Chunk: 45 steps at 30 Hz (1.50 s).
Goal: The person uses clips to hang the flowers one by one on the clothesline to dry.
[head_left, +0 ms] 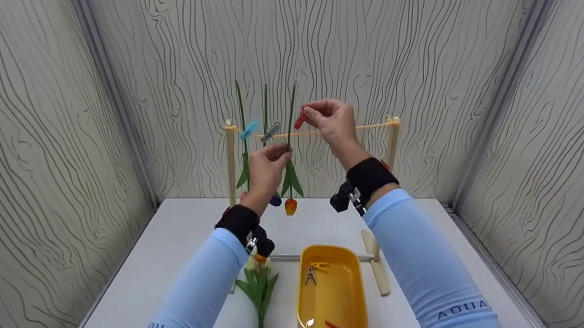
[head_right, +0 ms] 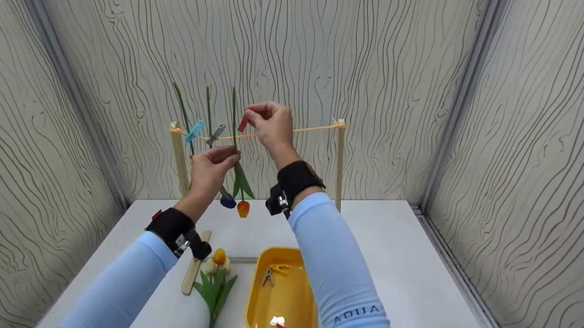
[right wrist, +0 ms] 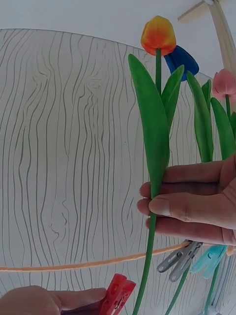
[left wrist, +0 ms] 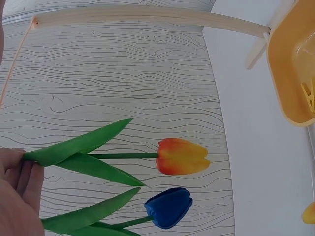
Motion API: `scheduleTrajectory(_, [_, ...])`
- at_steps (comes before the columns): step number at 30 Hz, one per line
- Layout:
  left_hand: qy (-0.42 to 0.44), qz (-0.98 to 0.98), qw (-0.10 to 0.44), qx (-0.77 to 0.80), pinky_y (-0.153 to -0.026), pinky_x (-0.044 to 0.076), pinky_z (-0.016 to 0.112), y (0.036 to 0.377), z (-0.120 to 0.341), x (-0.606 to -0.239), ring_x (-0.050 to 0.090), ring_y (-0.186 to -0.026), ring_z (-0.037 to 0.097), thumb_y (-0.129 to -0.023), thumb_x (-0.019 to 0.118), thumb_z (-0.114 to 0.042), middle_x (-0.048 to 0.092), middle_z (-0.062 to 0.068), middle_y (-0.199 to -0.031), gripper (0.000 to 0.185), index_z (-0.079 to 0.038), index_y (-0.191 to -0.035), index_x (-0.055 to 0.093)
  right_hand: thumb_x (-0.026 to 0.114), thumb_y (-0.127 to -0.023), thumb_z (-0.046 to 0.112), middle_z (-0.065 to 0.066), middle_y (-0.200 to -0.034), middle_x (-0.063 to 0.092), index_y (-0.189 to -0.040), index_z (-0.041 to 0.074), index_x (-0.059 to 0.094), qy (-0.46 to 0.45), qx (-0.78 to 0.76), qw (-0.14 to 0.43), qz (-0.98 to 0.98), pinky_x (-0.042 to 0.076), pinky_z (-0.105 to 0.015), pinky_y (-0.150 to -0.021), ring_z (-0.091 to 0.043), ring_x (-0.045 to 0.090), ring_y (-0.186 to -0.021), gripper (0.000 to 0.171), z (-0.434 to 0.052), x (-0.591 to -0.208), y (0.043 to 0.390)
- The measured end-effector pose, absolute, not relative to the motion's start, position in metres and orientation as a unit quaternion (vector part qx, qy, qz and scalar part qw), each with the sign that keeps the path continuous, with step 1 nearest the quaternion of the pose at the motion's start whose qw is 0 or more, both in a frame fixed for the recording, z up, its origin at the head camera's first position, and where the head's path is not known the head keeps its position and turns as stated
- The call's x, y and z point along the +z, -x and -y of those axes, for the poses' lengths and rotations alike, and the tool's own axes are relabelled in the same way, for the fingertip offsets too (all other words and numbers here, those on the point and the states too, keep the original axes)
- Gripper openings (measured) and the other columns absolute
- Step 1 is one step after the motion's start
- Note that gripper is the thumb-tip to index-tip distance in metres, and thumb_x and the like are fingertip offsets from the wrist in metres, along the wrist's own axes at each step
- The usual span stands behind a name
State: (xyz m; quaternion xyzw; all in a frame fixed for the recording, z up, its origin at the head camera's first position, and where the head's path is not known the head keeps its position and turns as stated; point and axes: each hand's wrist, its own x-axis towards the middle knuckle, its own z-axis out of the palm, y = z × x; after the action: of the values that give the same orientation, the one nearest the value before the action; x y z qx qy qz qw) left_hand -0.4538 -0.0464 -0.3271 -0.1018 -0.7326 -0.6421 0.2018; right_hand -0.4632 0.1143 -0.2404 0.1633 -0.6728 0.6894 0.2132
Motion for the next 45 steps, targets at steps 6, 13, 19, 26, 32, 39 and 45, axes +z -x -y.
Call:
scheduleTrajectory(6, [0.105,0.736,0.204,-0.638,-0.101,0.066,0.036,0.454,0.047,-0.326,0.079,-0.113,0.026,-0.102,0.074,-0.007,0.083,0.014,-0.122,0.025,-0.004,-0.126,0.08,0.072,-0.103,0.005,-0.004,-0.103,0.079,-0.116,-0.004,0.076,-0.161,0.686,0.184,0.686,0.066,-0.028,-0.097,-0.01,0.078,-0.096,0.016,-0.107,-0.244,0.463])
scheduleTrajectory(13, [0.102,0.737,0.204,-0.636,-0.103,0.065,0.037,0.455,0.048,-0.325,0.079,-0.113,0.027,-0.103,0.074,-0.008,0.083,0.014,-0.122,0.025,-0.004,-0.127,0.08,0.073,-0.102,0.003,-0.007,-0.104,0.08,-0.116,-0.006,0.076,-0.158,0.676,0.18,0.697,0.066,-0.027,-0.094,-0.009,0.078,-0.094,0.017,-0.102,-0.249,0.464])
scheduleTrajectory(19, [0.102,0.737,0.202,-0.637,-0.104,0.065,0.037,0.454,0.05,-0.326,0.079,-0.113,0.026,-0.104,0.074,-0.01,0.083,0.013,-0.123,0.025,-0.007,-0.127,0.081,0.073,-0.102,0.003,-0.01,-0.108,0.08,-0.118,-0.006,0.075,-0.151,0.679,0.164,0.699,0.066,-0.028,-0.095,-0.009,0.078,-0.095,0.019,-0.1,-0.255,0.463])
scheduleTrajectory(26, [0.095,0.747,0.204,-0.626,-0.103,0.065,0.039,0.453,0.049,-0.325,0.079,-0.113,0.026,-0.104,0.073,-0.011,0.083,0.012,-0.124,0.026,-0.009,-0.129,0.08,0.069,-0.106,0.006,-0.014,-0.118,0.075,-0.127,-0.005,0.071,-0.126,0.68,0.143,0.708,0.064,-0.029,-0.103,-0.019,0.077,-0.11,0.024,-0.102,-0.26,0.459])
scheduleTrajectory(32, [0.097,0.754,0.211,-0.614,-0.104,0.065,0.04,0.447,0.05,-0.331,0.079,-0.116,0.027,-0.106,0.07,-0.011,0.081,0.012,-0.129,0.029,-0.01,-0.134,0.078,0.068,-0.107,0.009,-0.019,-0.13,0.073,-0.132,-0.002,0.067,-0.12,0.678,0.141,0.711,0.062,-0.03,-0.107,-0.024,0.075,-0.12,0.028,-0.098,-0.265,0.455])
scheduleTrajectory(39, [0.127,0.759,0.222,-0.599,-0.109,0.061,0.038,0.439,0.056,-0.349,0.076,-0.127,0.027,-0.107,0.069,-0.011,0.076,0.013,-0.14,0.038,-0.009,-0.145,0.07,0.068,-0.108,0.011,-0.018,-0.131,0.073,-0.134,0.0,0.066,-0.13,0.662,0.158,0.721,0.061,-0.033,-0.111,-0.026,0.073,-0.124,0.028,-0.099,-0.269,0.454])
scheduleTrajectory(45, [0.14,0.772,0.242,-0.571,-0.108,0.063,0.039,0.435,0.065,-0.367,0.078,-0.122,0.026,-0.106,0.069,-0.009,0.079,0.013,-0.133,0.031,-0.007,-0.137,0.075,0.069,-0.107,0.013,-0.017,-0.134,0.072,-0.136,0.003,0.067,-0.135,0.617,0.177,0.755,0.06,-0.038,-0.113,-0.028,0.073,-0.129,0.03,-0.101,-0.268,0.456])
